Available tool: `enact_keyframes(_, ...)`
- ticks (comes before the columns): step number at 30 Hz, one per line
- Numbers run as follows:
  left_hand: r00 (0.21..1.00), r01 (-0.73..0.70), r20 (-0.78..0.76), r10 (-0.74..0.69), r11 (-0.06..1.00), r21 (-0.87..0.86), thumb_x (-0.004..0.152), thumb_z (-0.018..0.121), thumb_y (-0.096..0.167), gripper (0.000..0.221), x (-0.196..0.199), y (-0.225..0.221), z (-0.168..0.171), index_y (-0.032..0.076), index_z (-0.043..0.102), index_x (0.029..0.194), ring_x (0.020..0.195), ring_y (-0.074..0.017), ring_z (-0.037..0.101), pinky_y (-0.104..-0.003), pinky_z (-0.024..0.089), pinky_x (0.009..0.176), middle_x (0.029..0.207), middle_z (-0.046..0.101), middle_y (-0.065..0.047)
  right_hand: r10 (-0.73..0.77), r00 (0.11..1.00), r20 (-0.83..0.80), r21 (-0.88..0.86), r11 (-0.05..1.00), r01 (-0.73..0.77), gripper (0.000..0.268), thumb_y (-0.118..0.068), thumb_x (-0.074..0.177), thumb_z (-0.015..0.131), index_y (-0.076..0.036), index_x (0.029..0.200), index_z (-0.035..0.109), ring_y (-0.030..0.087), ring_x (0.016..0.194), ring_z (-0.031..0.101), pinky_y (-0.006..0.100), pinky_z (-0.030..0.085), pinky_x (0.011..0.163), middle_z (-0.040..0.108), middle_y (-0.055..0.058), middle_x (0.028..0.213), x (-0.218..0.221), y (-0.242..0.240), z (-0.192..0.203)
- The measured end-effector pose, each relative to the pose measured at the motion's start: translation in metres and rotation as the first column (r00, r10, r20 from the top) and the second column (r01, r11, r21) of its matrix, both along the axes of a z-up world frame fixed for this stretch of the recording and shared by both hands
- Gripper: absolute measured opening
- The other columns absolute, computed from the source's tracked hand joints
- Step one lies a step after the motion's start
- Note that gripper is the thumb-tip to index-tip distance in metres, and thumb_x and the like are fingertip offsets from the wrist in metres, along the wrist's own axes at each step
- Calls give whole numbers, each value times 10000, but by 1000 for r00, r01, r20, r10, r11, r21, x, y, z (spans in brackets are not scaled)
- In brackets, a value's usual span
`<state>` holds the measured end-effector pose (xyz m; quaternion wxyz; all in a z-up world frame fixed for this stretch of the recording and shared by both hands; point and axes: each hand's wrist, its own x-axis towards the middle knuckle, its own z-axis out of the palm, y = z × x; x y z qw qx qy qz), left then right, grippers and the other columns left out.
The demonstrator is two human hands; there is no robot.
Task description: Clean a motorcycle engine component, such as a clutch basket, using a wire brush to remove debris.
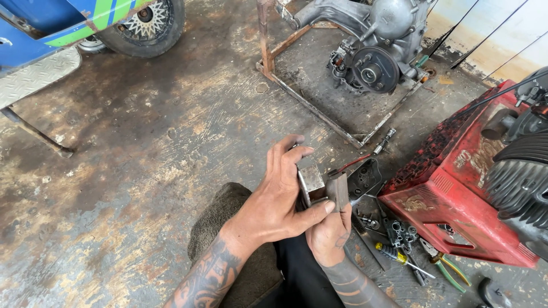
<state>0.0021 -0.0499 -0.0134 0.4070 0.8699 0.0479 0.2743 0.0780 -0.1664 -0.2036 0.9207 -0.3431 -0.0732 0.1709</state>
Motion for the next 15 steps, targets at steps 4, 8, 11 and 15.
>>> enact_keyframes(4,1000,25,8,-25,999,-30,940,614,379,644,-1,2,5,61,304,1407,1377,-462,370,-572,351,1103,1460,307,-271,41,999,-29,63,997,-39,281,-86,1006,539,-48,1279,598,175,1079,568,339,453,1010,645,122,1204,-2,-3,-1)
enact_keyframes(8,999,44,31,-41,993,-107,982,524,351,434,-2,4,13,49,419,1274,1293,-355,396,-487,361,1070,1308,408,-180,19,1000,-21,15,1000,-18,147,-98,1027,555,-48,1148,622,152,976,579,303,468,915,663,110,1085,-4,-6,-3)
enact_keyframes(11,999,47,15,-45,981,-189,932,548,362,452,-1,5,14,64,436,1253,1207,-296,419,-439,375,1028,1239,434,-131,36,999,14,26,999,-37,133,-87,1019,553,-52,1125,626,145,956,565,308,462,898,656,99,1063,-2,-9,-10)
enact_keyframes(15,997,27,-58,-51,935,-355,894,610,447,642,-2,9,10,51,410,1359,1189,-278,481,-432,406,1022,1227,446,-120,21,997,72,30,999,-23,138,-56,977,552,-64,1086,637,155,963,583,317,476,910,668,102,1056,2,-10,-20)
